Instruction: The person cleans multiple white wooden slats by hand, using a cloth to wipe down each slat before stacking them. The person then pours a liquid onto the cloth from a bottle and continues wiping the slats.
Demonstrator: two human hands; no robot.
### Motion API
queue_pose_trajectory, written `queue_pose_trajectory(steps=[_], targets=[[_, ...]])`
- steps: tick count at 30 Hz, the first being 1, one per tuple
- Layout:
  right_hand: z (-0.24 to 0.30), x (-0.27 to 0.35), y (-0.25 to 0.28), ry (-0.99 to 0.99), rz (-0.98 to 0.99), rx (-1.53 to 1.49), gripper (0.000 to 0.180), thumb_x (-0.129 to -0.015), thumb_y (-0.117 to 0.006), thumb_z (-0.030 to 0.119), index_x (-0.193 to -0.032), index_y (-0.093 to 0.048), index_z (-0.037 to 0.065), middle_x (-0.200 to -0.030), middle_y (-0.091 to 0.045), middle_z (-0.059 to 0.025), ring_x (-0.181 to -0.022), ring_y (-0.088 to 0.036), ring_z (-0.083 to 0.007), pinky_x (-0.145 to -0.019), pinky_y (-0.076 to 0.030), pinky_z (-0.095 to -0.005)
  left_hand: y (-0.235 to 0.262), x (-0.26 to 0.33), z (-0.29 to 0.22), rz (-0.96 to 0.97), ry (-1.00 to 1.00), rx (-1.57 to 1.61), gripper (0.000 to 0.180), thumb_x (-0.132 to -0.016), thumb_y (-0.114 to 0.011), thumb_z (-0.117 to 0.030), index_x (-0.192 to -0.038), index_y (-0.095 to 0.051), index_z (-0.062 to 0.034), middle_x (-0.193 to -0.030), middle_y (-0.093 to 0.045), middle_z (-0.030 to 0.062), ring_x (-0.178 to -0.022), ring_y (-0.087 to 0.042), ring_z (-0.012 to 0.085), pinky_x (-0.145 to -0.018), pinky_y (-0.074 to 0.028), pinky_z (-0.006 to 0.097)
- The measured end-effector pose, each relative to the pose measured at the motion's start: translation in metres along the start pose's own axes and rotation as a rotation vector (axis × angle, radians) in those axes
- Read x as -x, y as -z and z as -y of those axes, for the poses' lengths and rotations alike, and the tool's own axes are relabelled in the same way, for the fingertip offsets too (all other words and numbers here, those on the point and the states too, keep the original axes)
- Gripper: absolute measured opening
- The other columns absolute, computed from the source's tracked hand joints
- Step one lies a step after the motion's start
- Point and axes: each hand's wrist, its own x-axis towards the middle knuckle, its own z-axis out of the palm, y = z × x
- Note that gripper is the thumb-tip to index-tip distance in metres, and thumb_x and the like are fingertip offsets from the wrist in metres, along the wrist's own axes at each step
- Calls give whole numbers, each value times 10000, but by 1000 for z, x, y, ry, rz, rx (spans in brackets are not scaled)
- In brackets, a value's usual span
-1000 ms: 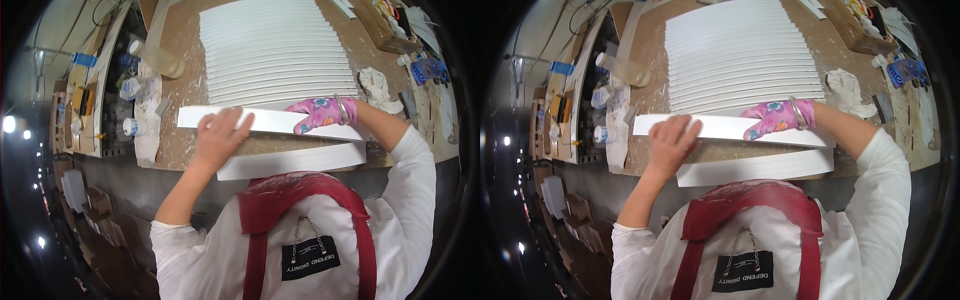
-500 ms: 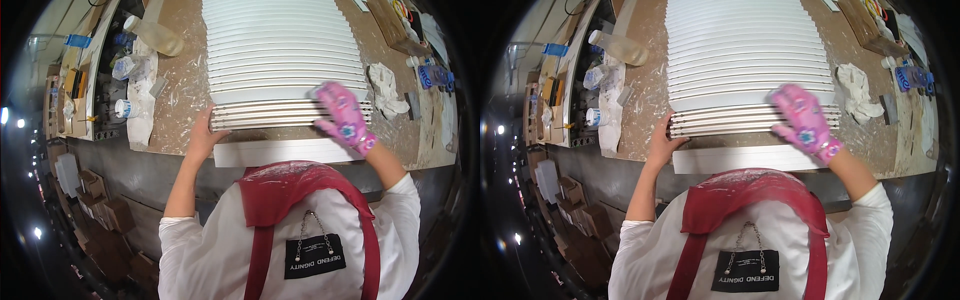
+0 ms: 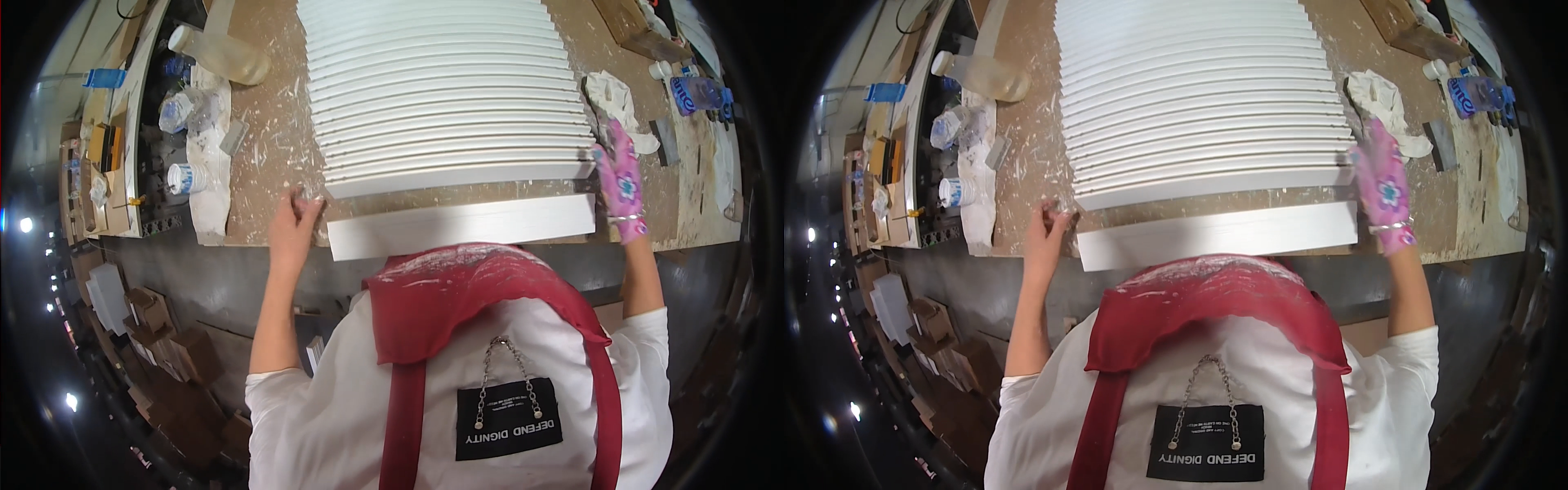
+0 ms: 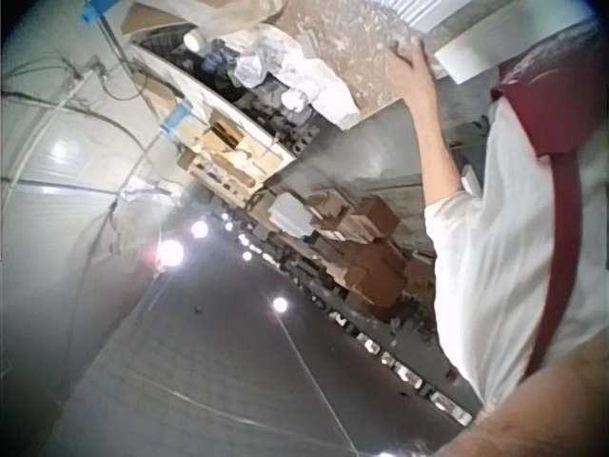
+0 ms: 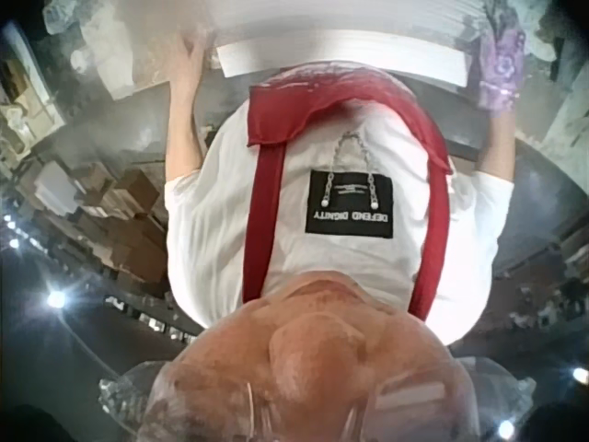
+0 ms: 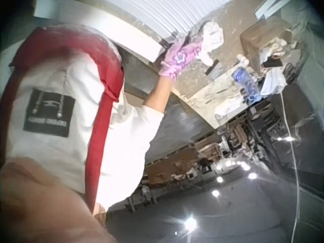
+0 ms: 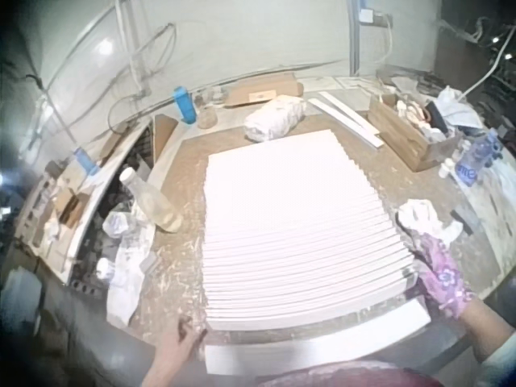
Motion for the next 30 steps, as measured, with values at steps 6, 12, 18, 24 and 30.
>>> queue_pose_trajectory(steps=[6, 12, 18, 24, 30], targets=[[-67, 55, 23, 177, 687, 44, 470, -962, -461, 231, -1396, -418, 56, -1400, -438, -177, -1298, -411, -330, -1060, -375, -346, -4, 22, -27, 409, 125, -161, 417, -948, -530, -399, -1007, -565, 12, -597, -570, 109, -533, -583, 192, -551, -468, 328], [-41, 43, 7, -648, 674, -470, 538, -893, -568, 452, -1292, -467, 105, -1234, -502, -143, -1076, -537, -317, -519, -554, -422, -5, 8, -33, 507, 231, -92, 446, -974, -439, -439, -1005, -534, -5, -638, -578, 117, -546, -600, 191, -512, -488, 328], [-5, 48, 29, -653, 602, -637, 269, -896, -580, 330, -1050, -498, 126, -860, -530, -38, -761, -574, -176, -526, -499, -328, 6, 24, -37, 477, 328, 140, 340, -984, -453, -359, -1061, -497, -30, -807, -545, 64, -659, -547, 135, -560, -484, 268], [2, 76, 8, -393, 107, -930, 281, -852, -641, 112, -1090, -494, 83, -905, -497, 34, -773, -491, -56, -657, -418, -210, -11, 45, -17, 121, 48, 389, 327, -955, -535, -136, -1234, -382, -60, -1122, -486, 71, -1010, -462, 128, -907, -376, 273], [-15, 107, -36, -344, -142, -845, 441, -837, -667, 39, -1225, -459, 20, -1120, -500, -25, -1025, -487, -114, -906, -418, -263, -51, 46, 21, -97, -500, 221, 469, -873, -583, 2, -1282, -357, -39, -1400, -378, 163, -1254, -404, 245, -1073, -292, 361]])
